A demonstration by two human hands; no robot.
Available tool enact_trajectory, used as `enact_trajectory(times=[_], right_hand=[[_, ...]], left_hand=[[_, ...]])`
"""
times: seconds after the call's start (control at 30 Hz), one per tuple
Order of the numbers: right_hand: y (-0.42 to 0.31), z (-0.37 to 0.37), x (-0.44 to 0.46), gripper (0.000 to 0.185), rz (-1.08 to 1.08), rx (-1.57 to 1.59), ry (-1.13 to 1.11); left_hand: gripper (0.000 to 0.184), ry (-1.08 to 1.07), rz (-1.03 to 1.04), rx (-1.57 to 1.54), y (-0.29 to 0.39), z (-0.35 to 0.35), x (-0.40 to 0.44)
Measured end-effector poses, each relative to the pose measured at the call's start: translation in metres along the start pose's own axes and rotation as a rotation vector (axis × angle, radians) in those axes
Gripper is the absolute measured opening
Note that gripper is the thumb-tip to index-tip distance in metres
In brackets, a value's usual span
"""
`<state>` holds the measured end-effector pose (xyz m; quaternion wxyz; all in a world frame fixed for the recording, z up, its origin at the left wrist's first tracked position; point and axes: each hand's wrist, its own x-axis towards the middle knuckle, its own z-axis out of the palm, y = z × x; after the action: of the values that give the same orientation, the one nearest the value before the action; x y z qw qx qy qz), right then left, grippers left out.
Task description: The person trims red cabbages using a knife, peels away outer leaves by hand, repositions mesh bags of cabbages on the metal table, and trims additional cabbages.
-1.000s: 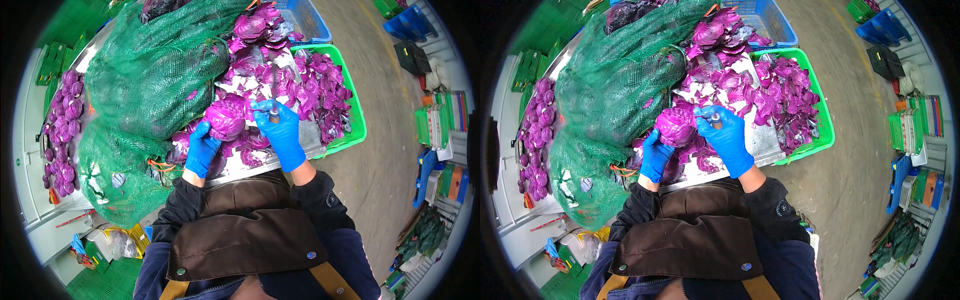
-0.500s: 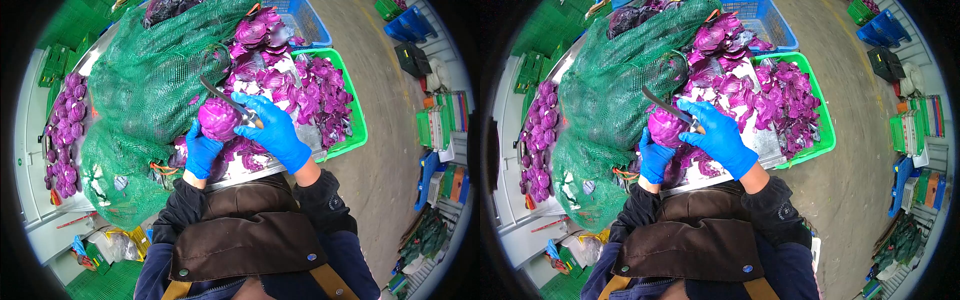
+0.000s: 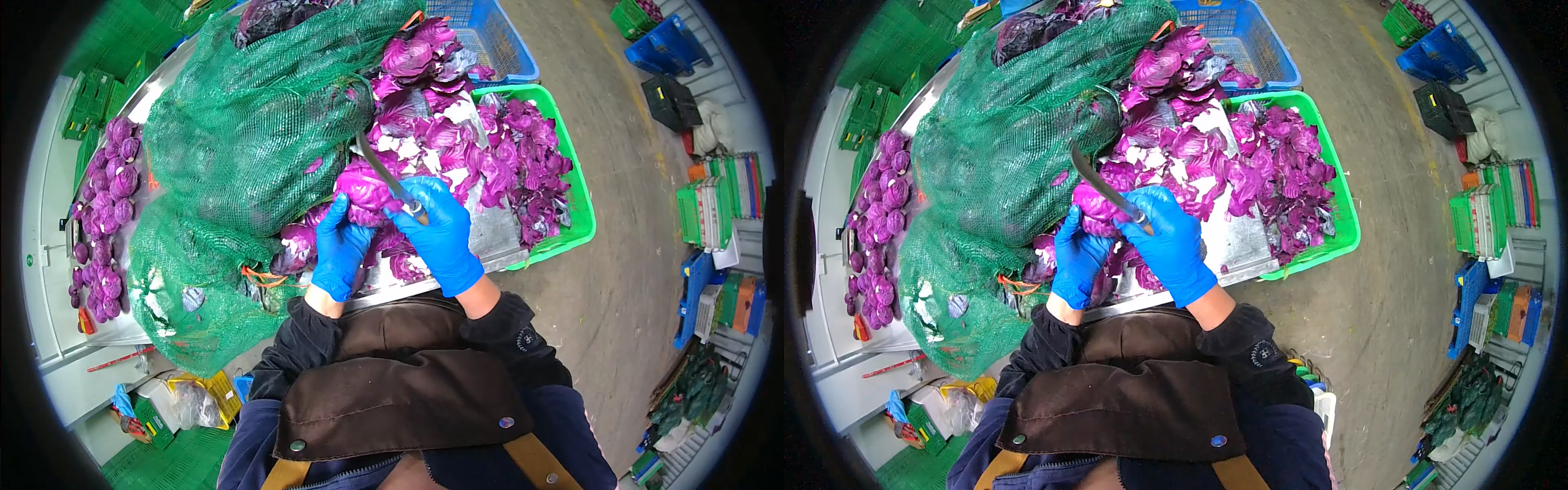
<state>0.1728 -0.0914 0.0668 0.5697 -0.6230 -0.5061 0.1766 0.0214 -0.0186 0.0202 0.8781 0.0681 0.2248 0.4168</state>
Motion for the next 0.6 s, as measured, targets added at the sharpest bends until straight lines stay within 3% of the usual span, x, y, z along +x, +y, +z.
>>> enact_trajectory(times=[0.13, 0.2, 0.23, 0.27, 0.33, 0.37, 0.4, 0.47, 0.53, 0.6], right_hand=[[0.014, -0.018, -0.007, 0.023, -0.013, 0.165, -0.006], [0.027, -0.036, -0.011, 0.021, 0.293, -0.151, 0.032], [0.029, -0.052, -0.005, 0.028, 0.516, -0.33, -0.079], [0.063, -0.059, -0.014, 0.036, 0.39, -0.405, -0.124], [0.016, -0.05, -0.001, 0.045, 0.565, 0.29, 0.02], [-0.011, -0.06, 0.013, 0.053, 0.794, 0.4, -0.175], [-0.022, -0.056, 0.02, 0.057, 0.889, 0.616, -0.198], [-0.013, -0.053, 0.021, 0.061, 0.76, 0.487, -0.342], [-0.009, -0.054, 0.021, 0.057, 0.712, 0.5, -0.315], [-0.014, -0.046, 0.013, 0.052, 0.432, 0.567, -0.082]], left_hand=[[0.06, 0.057, -0.041, -0.071, 0.0, 0.007, -0.002], [0.066, -0.041, -0.036, -0.206, 0.003, 0.006, -0.002], [0.071, -0.031, -0.021, -0.198, 0.007, 0.006, -0.005], [0.071, -0.037, -0.022, -0.196, 0.009, 0.003, -0.009], [0.079, -0.108, -0.01, -0.047, 0.012, -0.002, -0.014], [0.087, -0.122, -0.079, 0.102, 0.015, 0.014, -0.016], [0.091, -0.169, -0.073, 0.306, 0.014, 0.034, -0.019], [0.095, -0.5, 0.014, 0.624, 0.01, 0.06, -0.01], [0.099, -0.367, 0.131, 0.676, 0.005, 0.061, -0.011], [0.095, -0.121, -0.047, 0.459, -0.002, 0.064, -0.032]])
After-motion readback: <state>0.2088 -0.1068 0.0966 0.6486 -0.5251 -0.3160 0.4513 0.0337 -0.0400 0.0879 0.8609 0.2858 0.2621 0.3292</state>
